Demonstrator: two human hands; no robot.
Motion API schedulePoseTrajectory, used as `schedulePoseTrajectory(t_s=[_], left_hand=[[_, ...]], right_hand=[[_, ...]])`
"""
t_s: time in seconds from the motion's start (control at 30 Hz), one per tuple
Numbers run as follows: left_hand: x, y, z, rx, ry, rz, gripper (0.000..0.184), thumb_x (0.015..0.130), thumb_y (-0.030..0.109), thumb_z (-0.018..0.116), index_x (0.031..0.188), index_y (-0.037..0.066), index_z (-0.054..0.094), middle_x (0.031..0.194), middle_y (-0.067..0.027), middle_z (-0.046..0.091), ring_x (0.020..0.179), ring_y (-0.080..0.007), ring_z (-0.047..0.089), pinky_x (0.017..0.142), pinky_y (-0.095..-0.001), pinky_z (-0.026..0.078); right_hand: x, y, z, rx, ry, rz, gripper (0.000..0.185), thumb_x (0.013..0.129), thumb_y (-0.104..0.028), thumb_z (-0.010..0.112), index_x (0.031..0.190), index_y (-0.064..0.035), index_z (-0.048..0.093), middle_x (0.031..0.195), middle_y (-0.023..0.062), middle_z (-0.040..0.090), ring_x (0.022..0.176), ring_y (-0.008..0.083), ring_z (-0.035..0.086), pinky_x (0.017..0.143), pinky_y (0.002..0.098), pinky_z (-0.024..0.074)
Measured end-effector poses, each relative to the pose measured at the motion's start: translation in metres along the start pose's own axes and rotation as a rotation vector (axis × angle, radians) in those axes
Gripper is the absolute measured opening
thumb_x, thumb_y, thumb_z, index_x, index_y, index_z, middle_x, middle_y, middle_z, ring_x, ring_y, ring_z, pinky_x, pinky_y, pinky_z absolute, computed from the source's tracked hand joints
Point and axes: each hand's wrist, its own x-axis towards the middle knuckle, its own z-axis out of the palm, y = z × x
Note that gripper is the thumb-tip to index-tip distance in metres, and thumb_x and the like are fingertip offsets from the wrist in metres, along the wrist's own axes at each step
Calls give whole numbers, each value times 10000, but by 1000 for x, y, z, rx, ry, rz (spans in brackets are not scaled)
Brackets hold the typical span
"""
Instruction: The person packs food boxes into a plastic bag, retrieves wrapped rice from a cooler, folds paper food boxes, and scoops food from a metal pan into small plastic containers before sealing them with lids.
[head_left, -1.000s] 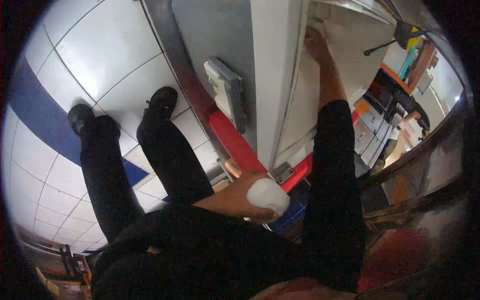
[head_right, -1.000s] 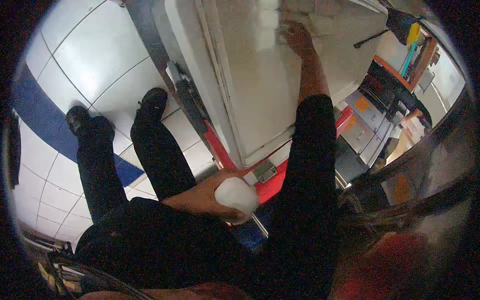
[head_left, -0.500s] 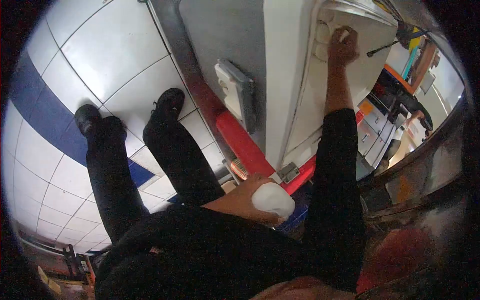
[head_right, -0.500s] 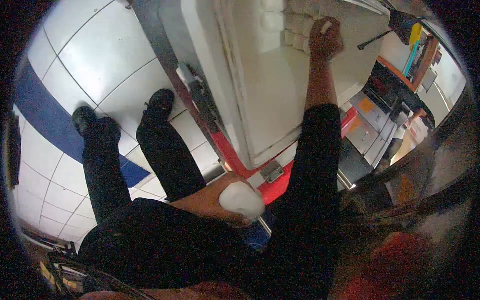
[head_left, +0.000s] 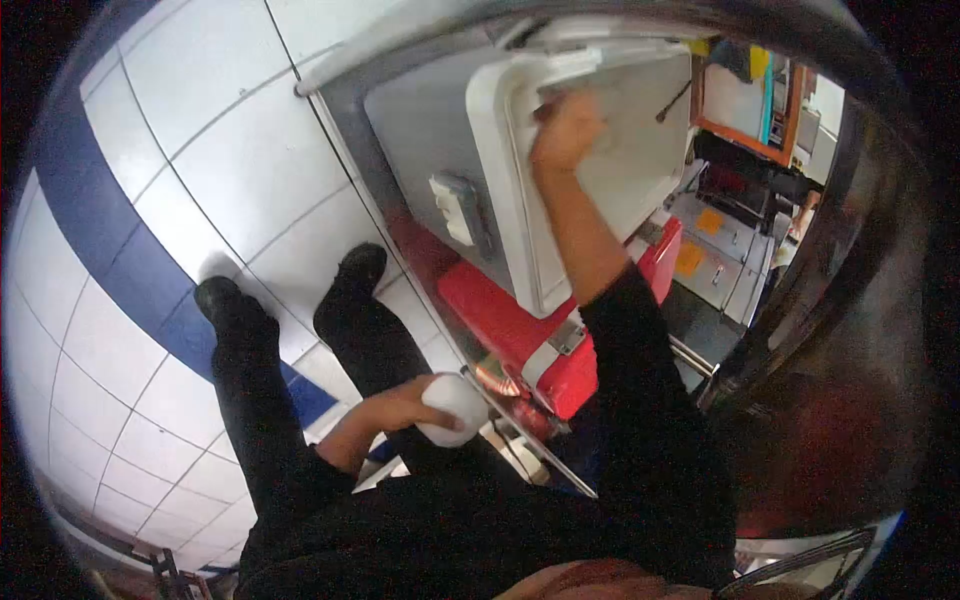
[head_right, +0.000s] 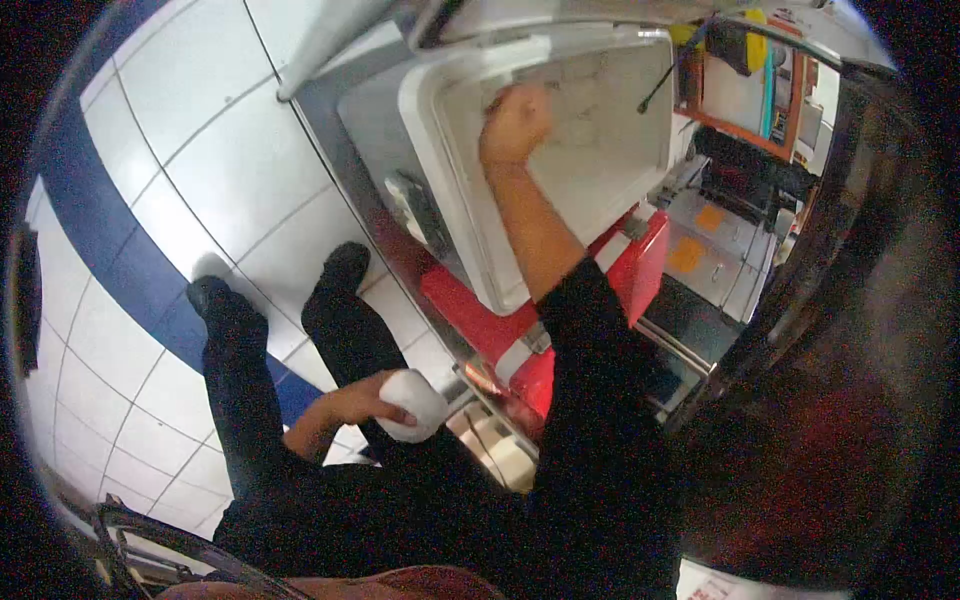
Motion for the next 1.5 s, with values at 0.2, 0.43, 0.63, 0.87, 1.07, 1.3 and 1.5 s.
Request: schedulePoseTrajectory(t_s=[0.2,0.43,0.63,0.87,1.07,1.3,1.5], left_hand=[[-1,-38,6,341,324,80,651,723,287,748,1244,5,477,1151,-126,584,1060,-229,538,931,-351,414],[-12,2,7,246,105,-53,664,742,277,732,1276,15,437,1178,-135,557,1102,-238,510,948,-369,409],[-20,21,2,239,32,-132,676,758,269,718,1303,23,402,1202,-142,534,1138,-246,486,963,-385,404],[-52,63,17,126,80,-245,691,777,260,701,1334,33,362,1230,-151,507,1180,-255,458,980,-403,399],[-124,11,40,-205,191,-178,593,776,175,711,1274,7,435,1148,-127,575,1062,-239,564,928,-372,451],[-274,-7,156,129,646,118,487,795,109,646,1237,14,465,1133,-96,576,1022,-211,572,896,-316,450],[-293,108,171,56,823,172,503,790,133,638,1245,20,456,1142,-105,566,1039,-231,561,913,-347,437]], right_hand=[[11,152,-20,-88,-132,728,219,850,-173,500,794,3,618,677,103,594,576,179,559,540,310,458],[9,136,-24,-75,-222,724,239,854,-208,515,816,2,623,688,104,583,569,171,539,536,319,450],[-7,123,-23,-24,-273,779,260,857,-238,528,834,1,627,697,105,574,563,165,522,534,328,443],[-49,-13,-62,-151,-322,170,212,856,-190,516,764,-21,605,661,54,528,527,149,467,487,320,401],[-185,-206,0,102,-679,117,155,857,-193,625,935,-59,620,827,21,601,732,89,539,647,244,436],[99,-338,143,842,241,387,512,903,-301,535,1337,-149,312,1133,116,504,993,252,501,850,462,416],[78,-398,63,201,1149,338,510,808,-138,594,1257,-6,393,1176,203,485,1069,350,502,878,482,417]])
